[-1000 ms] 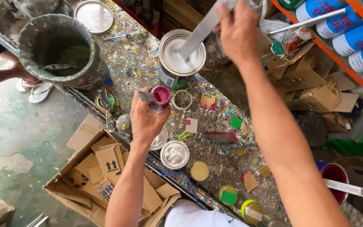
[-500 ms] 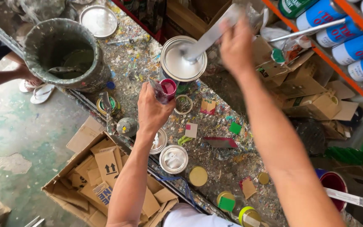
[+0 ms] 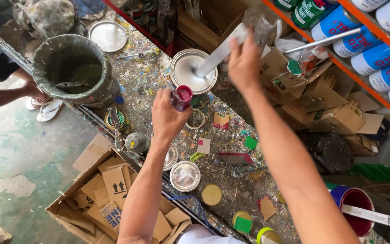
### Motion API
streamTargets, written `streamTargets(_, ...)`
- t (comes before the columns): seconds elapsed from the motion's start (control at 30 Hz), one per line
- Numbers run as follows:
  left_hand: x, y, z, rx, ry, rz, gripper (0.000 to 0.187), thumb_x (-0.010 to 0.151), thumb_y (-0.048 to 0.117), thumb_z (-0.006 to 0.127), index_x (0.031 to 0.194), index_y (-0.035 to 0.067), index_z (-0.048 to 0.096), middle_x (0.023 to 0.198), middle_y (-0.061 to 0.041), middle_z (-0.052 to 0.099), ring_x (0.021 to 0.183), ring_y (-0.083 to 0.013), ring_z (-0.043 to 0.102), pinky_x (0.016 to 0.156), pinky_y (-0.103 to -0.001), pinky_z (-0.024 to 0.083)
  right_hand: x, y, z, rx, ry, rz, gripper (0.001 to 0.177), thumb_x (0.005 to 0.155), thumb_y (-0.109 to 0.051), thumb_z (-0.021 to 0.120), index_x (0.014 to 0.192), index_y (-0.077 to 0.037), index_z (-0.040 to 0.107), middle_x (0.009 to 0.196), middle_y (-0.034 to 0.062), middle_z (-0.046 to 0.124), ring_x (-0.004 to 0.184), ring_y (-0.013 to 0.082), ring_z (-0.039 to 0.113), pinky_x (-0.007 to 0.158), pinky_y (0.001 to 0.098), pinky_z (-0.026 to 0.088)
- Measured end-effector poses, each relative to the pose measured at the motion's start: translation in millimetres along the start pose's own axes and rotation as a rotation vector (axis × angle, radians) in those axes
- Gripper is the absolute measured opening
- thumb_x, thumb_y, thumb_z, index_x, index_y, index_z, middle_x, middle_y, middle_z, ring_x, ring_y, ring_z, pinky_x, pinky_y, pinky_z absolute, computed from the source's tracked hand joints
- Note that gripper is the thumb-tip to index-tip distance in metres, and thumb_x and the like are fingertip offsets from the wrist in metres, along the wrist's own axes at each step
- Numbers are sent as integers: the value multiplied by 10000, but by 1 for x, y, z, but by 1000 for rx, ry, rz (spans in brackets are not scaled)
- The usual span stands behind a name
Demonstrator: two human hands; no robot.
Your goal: Comparing paint samples and applying a fresh paint sample to a card for color verification at a mixing station.
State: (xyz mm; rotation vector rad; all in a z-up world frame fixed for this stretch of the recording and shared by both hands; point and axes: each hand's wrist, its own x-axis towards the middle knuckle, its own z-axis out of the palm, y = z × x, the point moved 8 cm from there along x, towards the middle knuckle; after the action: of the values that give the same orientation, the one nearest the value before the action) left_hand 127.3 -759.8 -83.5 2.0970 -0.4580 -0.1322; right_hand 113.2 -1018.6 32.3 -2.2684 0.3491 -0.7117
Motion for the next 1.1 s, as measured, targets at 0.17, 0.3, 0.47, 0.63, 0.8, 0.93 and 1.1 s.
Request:
streamTargets(0.17,8,3,8,18,-23,-3,642,785,303,918,1292,43,622,1171,-126,657,1025,-296,648,898,-443,583,-12,-2,18,-68,-95,24,243,1187,-265,521,1229,-37,594,864,92,759,669,211,826,485,326,646)
streamTargets(0.3,5,3,9,-5,-24,-1,621,771,308,915,1257,62,616,1156,-114,637,1008,-281,634,891,-432,572,-1,-94,-47,-44,-53,-241,406,1254,-400,453,1394,-26,530,917,64,682,711,186,799,524,304,632)
streamTargets(0.47,3,3,6,-10,-12,-12,617,768,311,903,1255,59,620,1152,-117,649,1010,-289,635,892,-434,554,2,-64,-40,18,36,-228,457,1270,-345,449,1551,15,442,1026,111,666,747,180,781,658,269,682)
streamTargets(0.63,1,3,5,2,-11,-15,641,773,327,887,1287,44,630,1163,-124,659,1021,-296,643,893,-436,567,-22,21,45,36,-187,136,204,1197,-255,504,1312,-96,561,881,92,753,710,200,802,462,310,630)
streamTargets(0.8,7,4,5,17,-30,-34,589,768,317,900,1223,59,627,1121,-118,651,983,-291,633,857,-441,554,-5,-56,0,-13,-196,-167,182,1227,-208,513,1276,-41,563,956,108,721,741,212,799,491,285,631)
streamTargets(0.93,13,6,10,20,-13,-23,574,768,315,904,1197,66,616,1111,-114,643,968,-280,623,864,-439,547,-8,-112,-39,-74,-219,-329,393,1253,-422,464,1196,-44,555,954,97,757,773,213,820,589,295,597)
streamTargets(1.1,16,16,15,31,-56,-57,629,772,287,934,1255,45,611,1128,-110,641,1008,-268,620,906,-433,555,-25,-139,-48,-176,-260,-437,359,1265,-367,485,1235,-18,564,943,127,755,863,298,814,671,411,569)
